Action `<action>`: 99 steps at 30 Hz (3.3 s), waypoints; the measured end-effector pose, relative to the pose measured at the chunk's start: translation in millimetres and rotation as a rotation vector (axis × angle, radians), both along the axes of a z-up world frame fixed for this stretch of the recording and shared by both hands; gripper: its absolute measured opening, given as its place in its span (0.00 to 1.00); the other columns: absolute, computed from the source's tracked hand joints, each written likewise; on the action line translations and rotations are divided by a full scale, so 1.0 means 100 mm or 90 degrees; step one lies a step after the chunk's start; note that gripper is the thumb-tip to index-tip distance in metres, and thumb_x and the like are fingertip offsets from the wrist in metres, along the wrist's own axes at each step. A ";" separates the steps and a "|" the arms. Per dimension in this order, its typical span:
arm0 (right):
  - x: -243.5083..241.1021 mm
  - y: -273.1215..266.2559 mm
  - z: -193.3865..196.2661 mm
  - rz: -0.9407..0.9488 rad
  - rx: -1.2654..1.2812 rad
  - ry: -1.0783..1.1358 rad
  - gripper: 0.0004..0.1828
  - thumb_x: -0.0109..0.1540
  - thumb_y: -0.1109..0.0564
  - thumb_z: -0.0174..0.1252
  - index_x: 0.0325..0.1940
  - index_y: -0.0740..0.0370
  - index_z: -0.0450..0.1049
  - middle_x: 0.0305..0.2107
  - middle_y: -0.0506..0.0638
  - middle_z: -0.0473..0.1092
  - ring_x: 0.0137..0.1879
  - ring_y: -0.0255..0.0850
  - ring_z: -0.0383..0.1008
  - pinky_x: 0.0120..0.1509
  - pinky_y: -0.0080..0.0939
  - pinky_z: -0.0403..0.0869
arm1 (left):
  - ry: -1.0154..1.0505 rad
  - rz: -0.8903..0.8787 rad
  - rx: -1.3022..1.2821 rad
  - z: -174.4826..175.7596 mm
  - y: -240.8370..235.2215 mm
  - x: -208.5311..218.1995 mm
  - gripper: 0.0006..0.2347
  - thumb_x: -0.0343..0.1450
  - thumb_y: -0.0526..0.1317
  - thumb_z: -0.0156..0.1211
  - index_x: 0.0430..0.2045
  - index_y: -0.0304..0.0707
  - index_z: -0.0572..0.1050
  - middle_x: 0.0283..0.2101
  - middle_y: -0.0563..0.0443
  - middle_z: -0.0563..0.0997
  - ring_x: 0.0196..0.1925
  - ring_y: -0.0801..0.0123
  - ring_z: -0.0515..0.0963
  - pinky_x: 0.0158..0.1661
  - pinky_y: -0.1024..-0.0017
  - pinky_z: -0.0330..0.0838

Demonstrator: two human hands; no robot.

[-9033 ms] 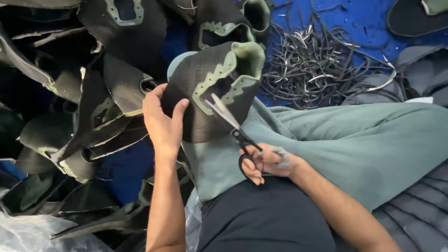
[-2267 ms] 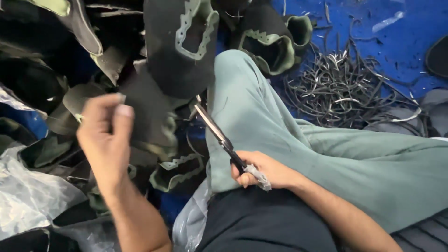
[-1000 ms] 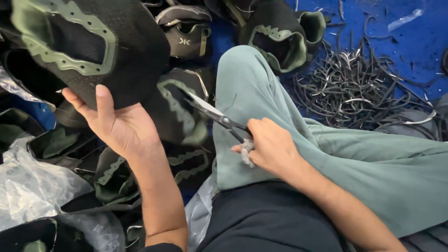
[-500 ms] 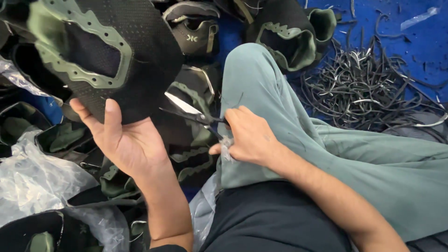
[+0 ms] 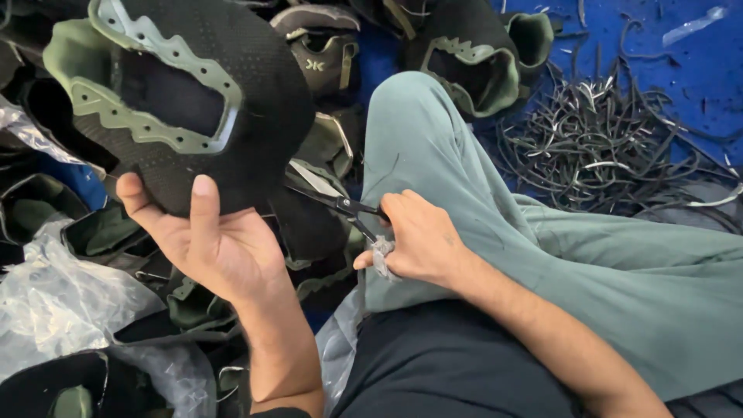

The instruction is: The person trims excess material from shoe upper components using scissors.

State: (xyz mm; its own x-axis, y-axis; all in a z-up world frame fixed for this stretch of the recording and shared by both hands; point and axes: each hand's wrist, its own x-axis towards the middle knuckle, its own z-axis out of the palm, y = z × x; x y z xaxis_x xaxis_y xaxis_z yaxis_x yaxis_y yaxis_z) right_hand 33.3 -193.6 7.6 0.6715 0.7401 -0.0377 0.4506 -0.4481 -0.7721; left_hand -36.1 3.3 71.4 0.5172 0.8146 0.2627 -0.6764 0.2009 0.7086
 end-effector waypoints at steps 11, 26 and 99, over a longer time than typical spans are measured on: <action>-0.04 0.02 -0.34 -0.036 0.064 0.237 0.28 0.50 0.40 0.75 0.24 0.64 0.68 0.15 0.52 0.67 0.21 0.46 0.66 0.27 0.46 0.68 | 0.064 0.025 0.106 0.11 -0.07 0.00 0.18 0.81 0.22 0.53 0.63 0.34 0.60 0.59 0.43 0.68 0.61 0.60 0.69 0.69 0.62 0.60; -0.03 0.02 -0.07 0.436 0.485 1.057 0.35 0.61 0.24 0.61 0.41 0.60 0.67 0.36 0.50 0.67 0.45 0.40 0.71 0.48 0.36 0.73 | -0.029 -0.164 -0.087 0.17 0.10 0.17 0.17 0.83 0.24 0.46 0.68 0.35 0.60 0.66 0.39 0.71 0.66 0.59 0.71 0.71 0.59 0.61; -0.19 -1.32 -1.10 0.048 0.447 1.066 0.27 0.64 0.39 0.67 0.35 0.65 0.69 0.23 0.47 0.66 0.28 0.33 0.71 0.29 0.28 0.69 | 0.567 -0.116 0.731 -1.10 -0.60 0.33 0.04 0.70 0.26 0.58 0.31 0.29 0.69 0.33 0.42 0.74 0.37 0.52 0.76 0.41 0.62 0.70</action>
